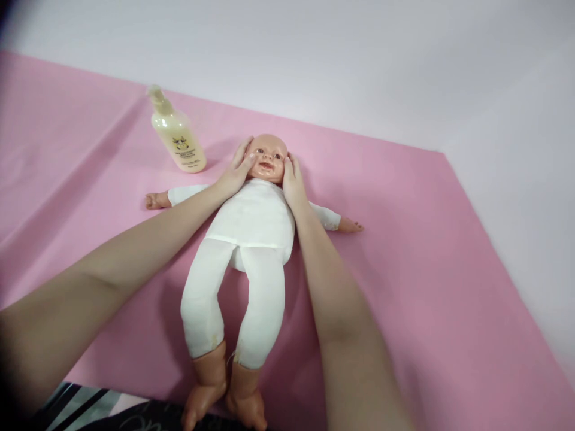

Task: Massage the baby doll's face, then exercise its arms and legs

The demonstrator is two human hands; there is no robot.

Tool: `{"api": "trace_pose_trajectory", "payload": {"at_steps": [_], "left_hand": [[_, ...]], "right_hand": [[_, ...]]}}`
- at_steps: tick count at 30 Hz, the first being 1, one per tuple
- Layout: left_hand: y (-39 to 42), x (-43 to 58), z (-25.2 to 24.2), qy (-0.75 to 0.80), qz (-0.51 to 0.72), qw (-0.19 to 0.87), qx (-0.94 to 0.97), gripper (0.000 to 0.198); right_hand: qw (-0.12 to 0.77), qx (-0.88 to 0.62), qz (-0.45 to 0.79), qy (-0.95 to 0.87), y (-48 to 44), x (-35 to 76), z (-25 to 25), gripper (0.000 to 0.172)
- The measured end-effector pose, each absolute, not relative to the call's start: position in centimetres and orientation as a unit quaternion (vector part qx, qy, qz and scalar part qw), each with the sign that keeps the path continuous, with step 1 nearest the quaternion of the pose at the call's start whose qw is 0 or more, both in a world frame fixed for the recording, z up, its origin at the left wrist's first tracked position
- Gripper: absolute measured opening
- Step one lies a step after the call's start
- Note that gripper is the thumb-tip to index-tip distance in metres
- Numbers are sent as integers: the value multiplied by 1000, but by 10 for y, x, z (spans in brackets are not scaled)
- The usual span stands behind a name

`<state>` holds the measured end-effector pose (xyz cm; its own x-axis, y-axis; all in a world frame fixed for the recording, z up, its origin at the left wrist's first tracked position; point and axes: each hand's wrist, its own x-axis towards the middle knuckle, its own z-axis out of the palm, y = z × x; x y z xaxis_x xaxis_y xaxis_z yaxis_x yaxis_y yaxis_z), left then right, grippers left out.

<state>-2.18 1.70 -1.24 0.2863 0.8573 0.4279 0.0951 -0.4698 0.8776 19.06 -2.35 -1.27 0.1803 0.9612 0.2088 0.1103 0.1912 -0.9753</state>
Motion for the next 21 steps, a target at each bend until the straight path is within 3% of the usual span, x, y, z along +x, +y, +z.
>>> {"api": "trace_pose_trajectory", "payload": {"at_steps": [21], "left_hand": [[3,-23,0,323,490,405,701,91]], "right_hand": [[576,-507,380,-517,-23,189,-11,64]]}}
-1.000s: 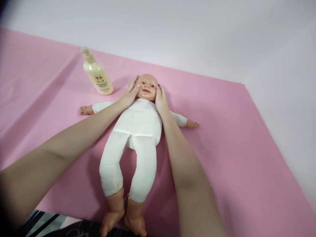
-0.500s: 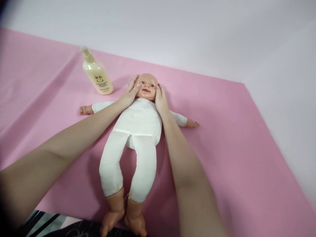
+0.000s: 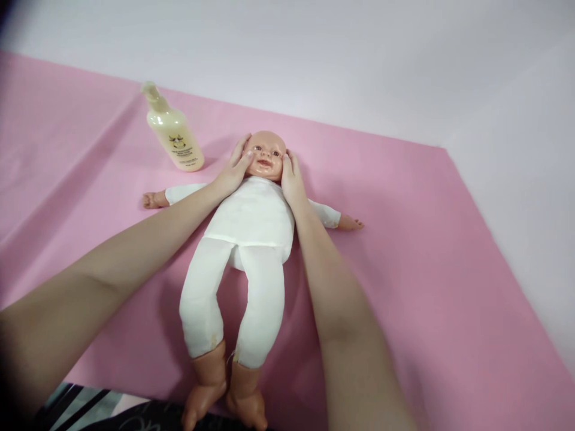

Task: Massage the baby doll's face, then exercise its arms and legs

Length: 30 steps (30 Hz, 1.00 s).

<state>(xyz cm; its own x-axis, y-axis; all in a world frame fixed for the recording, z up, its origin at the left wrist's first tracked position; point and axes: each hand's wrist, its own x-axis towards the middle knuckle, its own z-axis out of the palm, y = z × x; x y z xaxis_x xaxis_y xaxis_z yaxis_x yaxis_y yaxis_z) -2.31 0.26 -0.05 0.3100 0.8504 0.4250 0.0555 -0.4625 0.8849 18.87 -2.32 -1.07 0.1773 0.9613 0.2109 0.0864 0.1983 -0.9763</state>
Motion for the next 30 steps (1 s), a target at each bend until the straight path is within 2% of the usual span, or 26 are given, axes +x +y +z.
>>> {"api": "trace_pose_trajectory", "payload": {"at_steps": [6,14,23,30], "left_hand": [[12,-23,-9,344,489,390,700,95],[-6,-23,8,324,486,404,704,90],[0,-22,2,349,490,390,697,97],[4,-24,-1,329,492,402,699,93]], "right_hand": [[578,-508,375,-516,-26,188,-10,65],[576,-512,376,-514,-27,188,-8,61],[578,-497,369,-532,-13,196,-24,66],[577,-493,369,-537,-11,197,-26,74]]}}
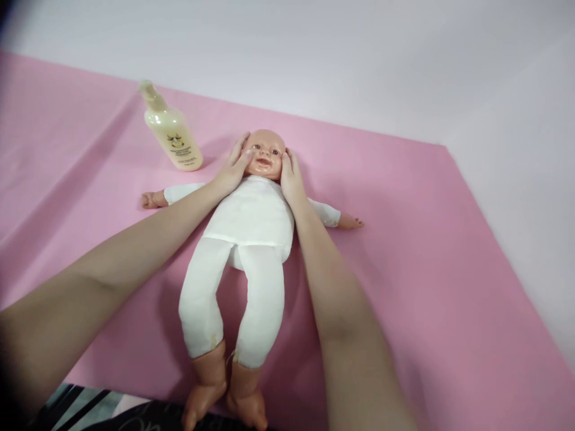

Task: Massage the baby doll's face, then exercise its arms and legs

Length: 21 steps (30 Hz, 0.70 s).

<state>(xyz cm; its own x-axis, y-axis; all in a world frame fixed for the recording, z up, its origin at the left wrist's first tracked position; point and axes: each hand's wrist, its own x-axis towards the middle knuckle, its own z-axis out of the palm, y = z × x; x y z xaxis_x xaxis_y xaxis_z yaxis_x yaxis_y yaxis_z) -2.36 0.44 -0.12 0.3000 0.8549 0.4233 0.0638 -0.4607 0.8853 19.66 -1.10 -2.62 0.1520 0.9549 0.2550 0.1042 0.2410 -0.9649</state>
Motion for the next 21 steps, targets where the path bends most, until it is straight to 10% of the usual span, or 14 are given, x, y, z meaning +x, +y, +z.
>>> {"api": "trace_pose_trajectory", "payload": {"at_steps": [21], "left_hand": [[20,-25,-14,347,487,376,708,100]], "right_hand": [[580,-492,362,-540,-15,193,-22,71]]}}
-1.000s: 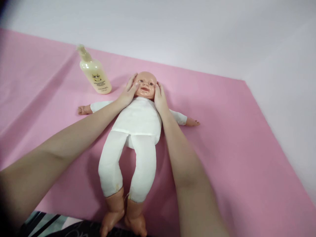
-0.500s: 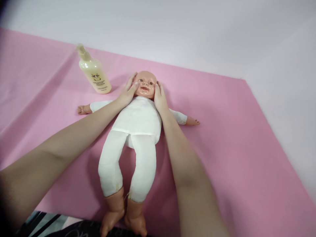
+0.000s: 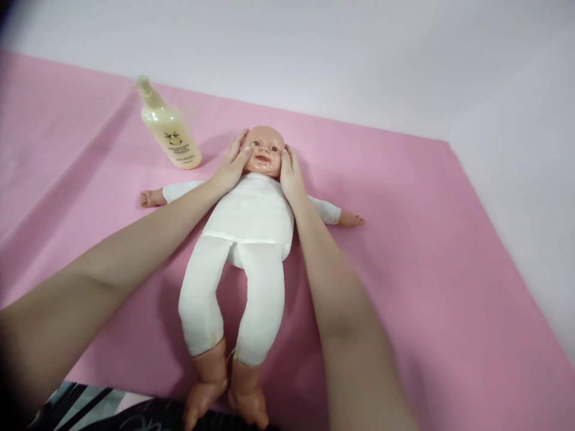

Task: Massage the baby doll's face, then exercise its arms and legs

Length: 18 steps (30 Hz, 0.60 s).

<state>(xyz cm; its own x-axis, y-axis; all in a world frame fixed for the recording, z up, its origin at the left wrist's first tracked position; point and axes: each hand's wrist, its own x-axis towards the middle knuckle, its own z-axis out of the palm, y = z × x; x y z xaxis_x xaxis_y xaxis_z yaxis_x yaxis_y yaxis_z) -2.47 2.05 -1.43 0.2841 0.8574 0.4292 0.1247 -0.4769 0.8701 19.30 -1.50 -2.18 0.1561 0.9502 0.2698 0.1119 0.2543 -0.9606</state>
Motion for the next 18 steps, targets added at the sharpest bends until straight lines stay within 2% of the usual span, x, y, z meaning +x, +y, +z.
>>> {"api": "trace_pose_trajectory", "payload": {"at_steps": [18], "left_hand": [[-3,-24,7,335,487,380,712,94]], "right_hand": [[579,-497,361,-536,-19,189,-18,75]]}}
